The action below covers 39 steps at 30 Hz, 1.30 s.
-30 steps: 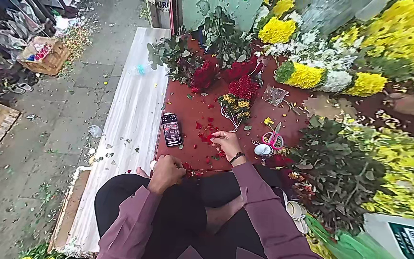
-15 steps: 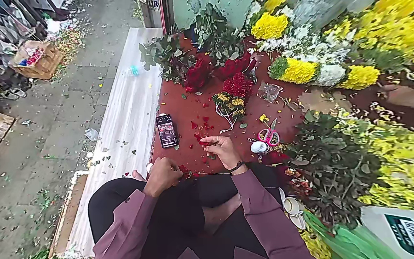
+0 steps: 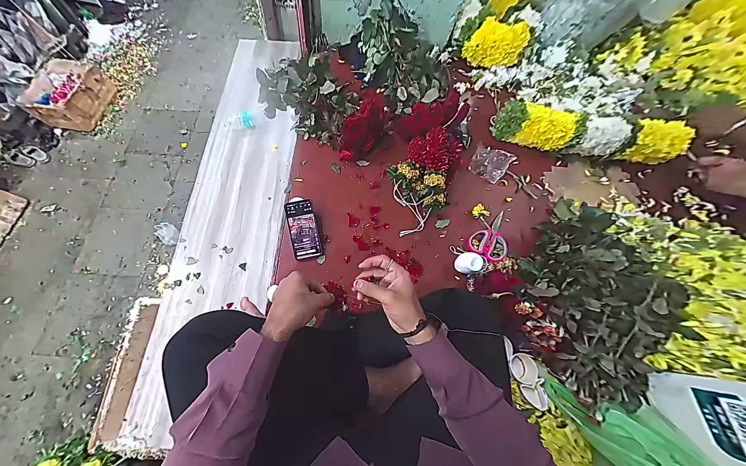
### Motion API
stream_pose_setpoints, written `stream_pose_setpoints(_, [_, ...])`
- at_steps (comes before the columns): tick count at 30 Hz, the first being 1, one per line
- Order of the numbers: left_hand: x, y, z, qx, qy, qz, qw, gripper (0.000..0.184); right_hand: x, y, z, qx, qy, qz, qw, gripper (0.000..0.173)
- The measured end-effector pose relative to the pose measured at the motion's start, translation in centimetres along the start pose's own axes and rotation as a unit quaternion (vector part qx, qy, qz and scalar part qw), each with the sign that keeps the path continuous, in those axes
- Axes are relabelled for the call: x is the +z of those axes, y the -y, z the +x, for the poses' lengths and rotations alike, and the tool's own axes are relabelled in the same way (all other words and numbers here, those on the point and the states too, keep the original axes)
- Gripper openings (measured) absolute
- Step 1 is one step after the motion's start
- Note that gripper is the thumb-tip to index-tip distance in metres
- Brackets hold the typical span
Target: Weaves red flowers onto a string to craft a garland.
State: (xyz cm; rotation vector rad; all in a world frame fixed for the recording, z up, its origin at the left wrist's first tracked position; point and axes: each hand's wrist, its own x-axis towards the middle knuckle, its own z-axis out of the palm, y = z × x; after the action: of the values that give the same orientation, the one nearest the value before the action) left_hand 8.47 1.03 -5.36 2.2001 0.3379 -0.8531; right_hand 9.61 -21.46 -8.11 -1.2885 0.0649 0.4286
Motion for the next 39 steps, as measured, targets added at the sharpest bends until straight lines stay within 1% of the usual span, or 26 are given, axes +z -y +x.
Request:
stream_pose_setpoints(2, [0.0,0.0,0.0,0.014,0.004,-0.034,0.999,0.016,0.8,-0.1,-0.7,0.034,0.035,-0.001,0.999,0.044])
stream_pose_setpoints(4, [0.0,-0.2,-0.2,0.029,0.016,-0.069,0.997,0.013,1.3,-0.6,-0.9,0.066,0.045,-0.027,0.996,0.049])
stream_pose_setpoints(6, [0.0,-0.4,-0.3,0.04,0.037,-0.086,0.995,0.014,1.5,-1.1,-0.7,0.097,0.028,-0.063,0.993,0.052])
stream_pose_setpoints(9, [0.0,-0.3,-0.2,0.063,0.058,-0.09,0.992,0.02,1.3,-1.5,-0.2,0.12,0.003,-0.086,0.989,0.056])
stream_pose_setpoints(11, [0.1,-0.2,-0.1,0.074,0.062,-0.087,0.992,0.025,1.1,-1.5,-0.2,0.134,0.002,-0.099,0.986,0.06])
stream_pose_setpoints(13, [0.1,0.0,0.0,0.085,0.06,-0.084,0.991,0.024,0.9,-1.5,-0.2,0.166,0.007,-0.098,0.981,0.066])
stream_pose_setpoints(15, [0.0,0.0,0.1,0.094,0.061,-0.086,0.99,0.019,0.4,-1.3,0.0,0.225,0.028,-0.079,0.971,0.07])
stream_pose_setpoints(17, [-0.1,0.0,0.0,0.099,0.053,-0.094,0.989,0.016,-0.7,-1.2,0.3,0.273,0.071,-0.055,0.958,0.074])
stream_pose_setpoints(18, [-0.1,0.0,0.0,0.1,0.046,-0.096,0.989,0.014,-1.2,-1.1,0.4,0.267,0.085,-0.056,0.958,0.075])
stream_pose_setpoints(19, [-0.2,0.1,0.0,0.104,0.036,-0.099,0.989,0.014,-1.6,-0.8,0.5,0.231,0.082,-0.075,0.966,0.072])
stream_pose_setpoints(21, [-0.3,0.3,0.1,0.109,0.022,-0.106,0.988,0.012,-2.2,-0.4,0.7,0.097,0.018,-0.146,0.984,0.057])
stream_pose_setpoints(22, [-0.4,0.3,0.0,0.103,0.019,-0.106,0.989,0.013,-2.4,-0.4,0.9,0.036,-0.014,-0.189,0.981,0.052])
stream_pose_setpoints(23, [-0.4,0.3,0.0,0.094,0.018,-0.107,0.99,0.013,-2.6,-0.4,1.1,0.0,-0.014,-0.226,0.974,0.054])
stream_pose_setpoints(24, [-0.5,0.2,-0.1,0.085,0.018,-0.107,0.99,0.014,-2.7,-0.3,1.1,-0.007,0.025,-0.26,0.965,0.063])
stream_pose_setpoints(25, [-0.5,0.2,-0.1,0.077,0.017,-0.108,0.991,0.014,-2.8,-0.6,1.1,0.006,0.089,-0.27,0.959,0.075])
stream_pose_setpoints(26, [-0.5,0.1,0.0,0.069,0.015,-0.112,0.991,0.014,-2.9,-1.1,1.2,0.029,0.153,-0.262,0.952,0.083])
stream_pose_setpoints(27, [-0.5,0.0,0.0,0.061,0.01,-0.117,0.991,0.015,-2.9,-1.8,1.3,0.056,0.19,-0.258,0.946,0.082])
stream_pose_setpoints(28, [-0.5,0.1,0.0,0.05,0.004,-0.122,0.991,0.014,-2.8,-2.4,1.2,0.075,0.19,-0.262,0.943,0.069])
stream_pose_setpoints(30, [-0.5,0.4,0.0,0.028,-0.022,-0.128,0.991,0.014,-2.7,-2.4,1.3,0.075,0.146,-0.29,0.943,0.03])
stream_pose_setpoints(31, [-0.6,0.5,0.0,0.015,-0.039,-0.124,0.991,0.014,-2.8,-2.1,1.4,0.064,0.14,-0.301,0.941,0.022])
stream_pose_setpoints(33, [-0.6,0.5,0.1,-0.003,-0.076,-0.091,0.993,0.014,-2.5,-1.8,1.2,0.034,0.189,-0.297,0.935,0.02])
stream_pose_setpoints(35, [-0.6,0.4,0.1,-0.008,-0.089,-0.01,0.996,0.015,-1.7,-1.9,0.5,-0.004,0.253,-0.271,0.929,0.019])
stream_pose_setpoints(36, [-0.7,0.2,-0.1,0.002,-0.069,0.038,0.997,0.016,-1.3,-1.7,0.1,-0.023,0.265,-0.245,0.933,0.018])
stream_pose_setpoints(37, [-0.6,-0.1,-0.4,0.024,-0.028,0.083,0.996,0.018,-1.1,-1.3,0.0,-0.042,0.261,-0.21,0.941,0.016])
stream_pose_setpoints(38, [-0.6,-0.3,-0.8,0.058,0.031,0.113,0.991,0.019,-1.1,-0.9,0.1,-0.056,0.249,-0.176,0.951,0.014])
stream_pose_setpoints(39, [-0.6,-0.6,-1.3,0.111,0.097,0.12,0.982,0.019,-1.4,-0.6,0.5,-0.062,0.238,-0.154,0.957,0.014])
